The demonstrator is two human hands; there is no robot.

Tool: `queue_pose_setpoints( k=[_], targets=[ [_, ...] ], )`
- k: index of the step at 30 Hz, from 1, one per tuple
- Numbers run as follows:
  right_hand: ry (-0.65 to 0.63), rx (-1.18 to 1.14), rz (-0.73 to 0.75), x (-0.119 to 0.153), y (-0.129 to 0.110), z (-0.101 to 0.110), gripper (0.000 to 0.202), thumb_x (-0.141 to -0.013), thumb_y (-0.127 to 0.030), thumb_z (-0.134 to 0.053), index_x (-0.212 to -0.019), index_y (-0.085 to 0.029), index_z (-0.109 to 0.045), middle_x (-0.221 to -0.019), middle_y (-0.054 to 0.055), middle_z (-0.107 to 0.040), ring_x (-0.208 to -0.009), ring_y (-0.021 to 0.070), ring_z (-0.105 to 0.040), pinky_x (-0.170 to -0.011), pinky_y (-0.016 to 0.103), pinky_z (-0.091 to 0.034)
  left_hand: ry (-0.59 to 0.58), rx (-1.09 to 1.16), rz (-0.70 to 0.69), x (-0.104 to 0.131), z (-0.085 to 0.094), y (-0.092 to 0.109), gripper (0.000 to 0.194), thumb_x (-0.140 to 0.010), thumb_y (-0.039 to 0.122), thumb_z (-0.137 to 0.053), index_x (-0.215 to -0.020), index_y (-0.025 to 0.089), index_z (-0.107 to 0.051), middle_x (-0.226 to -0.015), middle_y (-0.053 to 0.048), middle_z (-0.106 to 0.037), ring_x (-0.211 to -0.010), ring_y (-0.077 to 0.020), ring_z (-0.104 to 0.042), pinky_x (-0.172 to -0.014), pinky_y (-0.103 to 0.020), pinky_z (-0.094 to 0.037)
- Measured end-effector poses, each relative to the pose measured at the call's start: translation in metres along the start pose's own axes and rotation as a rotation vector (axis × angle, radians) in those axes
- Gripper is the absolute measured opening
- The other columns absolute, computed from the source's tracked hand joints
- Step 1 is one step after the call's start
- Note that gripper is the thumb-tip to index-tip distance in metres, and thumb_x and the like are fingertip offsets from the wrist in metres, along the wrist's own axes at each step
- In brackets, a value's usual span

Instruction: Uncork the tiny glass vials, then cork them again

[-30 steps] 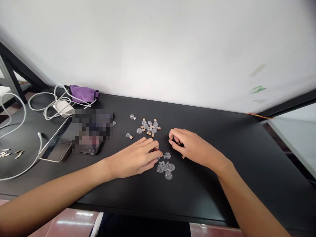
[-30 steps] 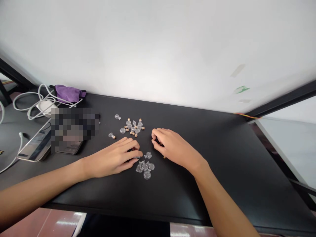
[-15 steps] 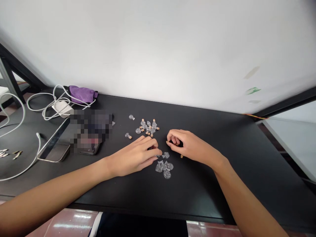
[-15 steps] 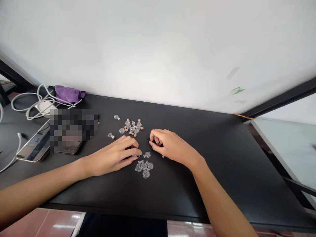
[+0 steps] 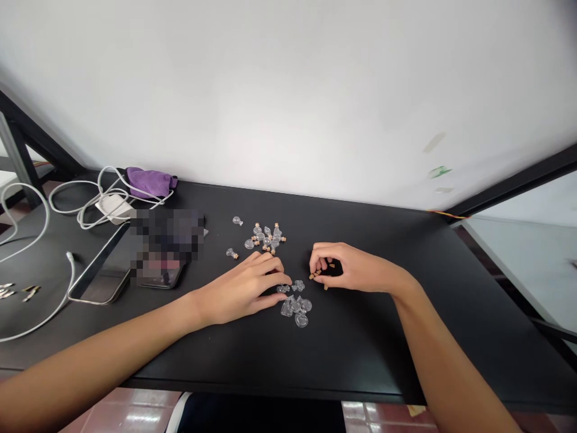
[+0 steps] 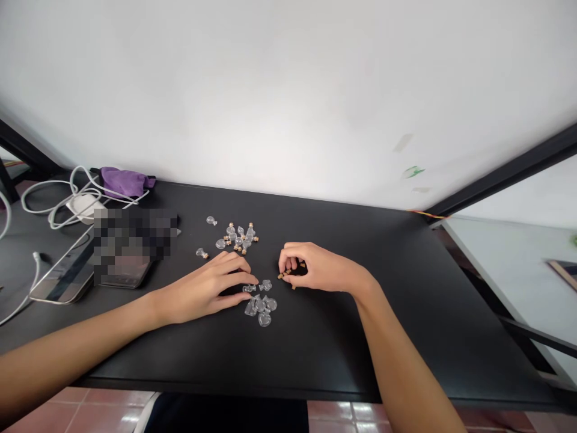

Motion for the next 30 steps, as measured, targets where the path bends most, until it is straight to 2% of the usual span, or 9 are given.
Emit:
queue_pose_setpoints(
  k=[4,8,10,13,15,17,20,26,30],
  targets=[
    [0.009,-0.001,-0.008,0.001,-0.001,0.001,0.014,-0.091,-0.035,-0.067,-0.095,-0.023,-0.071,-0.097,0.004,-0.063,-0.085,0.0187,-0.057,-0.079,0.033,-0.05,0.045,0.011,0.032,-0.001,0.005,-0.002,0.02,-0.108,0.029,-0.055,-0.122,0.02,-0.066,-0.114,-0.008,-0.063,-0.109,-0.0216,-0.058,-0.1,-0.038,-0.045],
    [0.018,-0.005,-0.01,0.0,-0.001,0.001,0.019,-0.092,-0.04,-0.067,-0.093,-0.022,-0.073,-0.096,0.004,-0.061,-0.082,0.0179,-0.056,-0.077,0.033,-0.049,0.2,-0.081,0.155,-0.001,0.019,-0.014,0.019,-0.108,0.021,-0.048,-0.115,0.019,-0.065,-0.115,-0.008,-0.063,-0.112,-0.0229,-0.055,-0.1,-0.042,-0.044],
    [0.012,-0.012,-0.012,0.0,0.0,0.001,0.023,-0.092,-0.044,-0.068,-0.089,-0.022,-0.074,-0.095,0.004,-0.061,-0.081,0.0177,-0.056,-0.076,0.033,-0.048,0.267,-0.144,0.216,0.001,0.025,-0.022,0.02,-0.107,0.018,-0.048,-0.116,0.019,-0.065,-0.12,-0.009,-0.063,-0.119,-0.0253,-0.052,-0.102,-0.045,-0.043],
    [0.036,-0.044,-0.007,-0.001,0.003,0.002,0.03,-0.094,-0.049,-0.066,-0.084,-0.021,-0.073,-0.091,0.004,-0.061,-0.077,0.0172,-0.054,-0.073,0.033,-0.046,0.306,-0.239,0.269,0.002,0.028,-0.029,0.023,-0.105,0.016,-0.049,-0.121,0.021,-0.066,-0.135,-0.012,-0.058,-0.132,-0.0297,-0.047,-0.106,-0.05,-0.042],
    [0.124,-0.071,-0.005,-0.003,0.006,0.007,0.034,-0.096,-0.05,-0.063,-0.082,-0.021,-0.07,-0.085,0.003,-0.06,-0.073,0.0164,-0.052,-0.069,0.032,-0.044,0.304,-0.289,0.28,0.003,0.026,-0.031,0.028,-0.105,0.017,-0.05,-0.128,0.024,-0.065,-0.149,-0.012,-0.052,-0.14,-0.0316,-0.043,-0.11,-0.053,-0.041],
    [0.265,-0.08,-0.007,-0.005,0.01,0.013,0.035,-0.099,-0.049,-0.06,-0.079,-0.021,-0.065,-0.079,0.001,-0.057,-0.07,0.0157,-0.047,-0.066,0.031,-0.04,0.282,-0.318,0.272,0.003,0.023,-0.032,0.033,-0.105,0.017,-0.051,-0.134,0.026,-0.063,-0.159,-0.01,-0.047,-0.147,-0.0325,-0.037,-0.115,-0.054,-0.038],
    [0.43,-0.078,-0.001,-0.01,0.015,0.016,0.034,-0.101,-0.046,-0.058,-0.078,-0.021,-0.06,-0.073,-0.001,-0.052,-0.067,0.015,-0.042,-0.065,0.031,-0.036,0.239,-0.319,0.247,0.003,0.017,-0.032,0.033,-0.106,0.018,-0.051,-0.135,0.026,-0.064,-0.159,-0.007,-0.051,-0.15,-0.0321,-0.036,-0.116,-0.054,-0.036],
    [0.499,-0.049,0.048,-0.021,0.018,0.008,0.029,-0.101,-0.04,-0.058,-0.078,-0.022,-0.059,-0.068,-0.003,-0.049,-0.064,0.0148,-0.04,-0.063,0.031,-0.035,0.219,-0.277,0.219,0.002,0.015,-0.033,0.028,-0.106,0.017,-0.053,-0.13,0.023,-0.067,-0.144,-0.006,-0.066,-0.147,-0.0307,-0.042,-0.113,-0.053,-0.032],
    [0.49,-0.035,0.133,-0.023,0.006,0.004,0.025,-0.102,-0.036,-0.057,-0.082,-0.022,-0.061,-0.078,0.0,-0.052,-0.07,0.0155,-0.045,-0.067,0.031,-0.04,0.205,-0.242,0.191,0.001,0.014,-0.031,0.027,-0.106,0.016,-0.055,-0.128,0.023,-0.068,-0.139,-0.007,-0.07,-0.144,-0.03,-0.046,-0.113,-0.053,-0.031]
  ],
)
Point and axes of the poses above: each hand's wrist, its own x-axis away from the middle knuckle, its own z-axis out of the back of the hand, y = z × x, the point moved 8 cm from there along -x, towards the middle knuckle
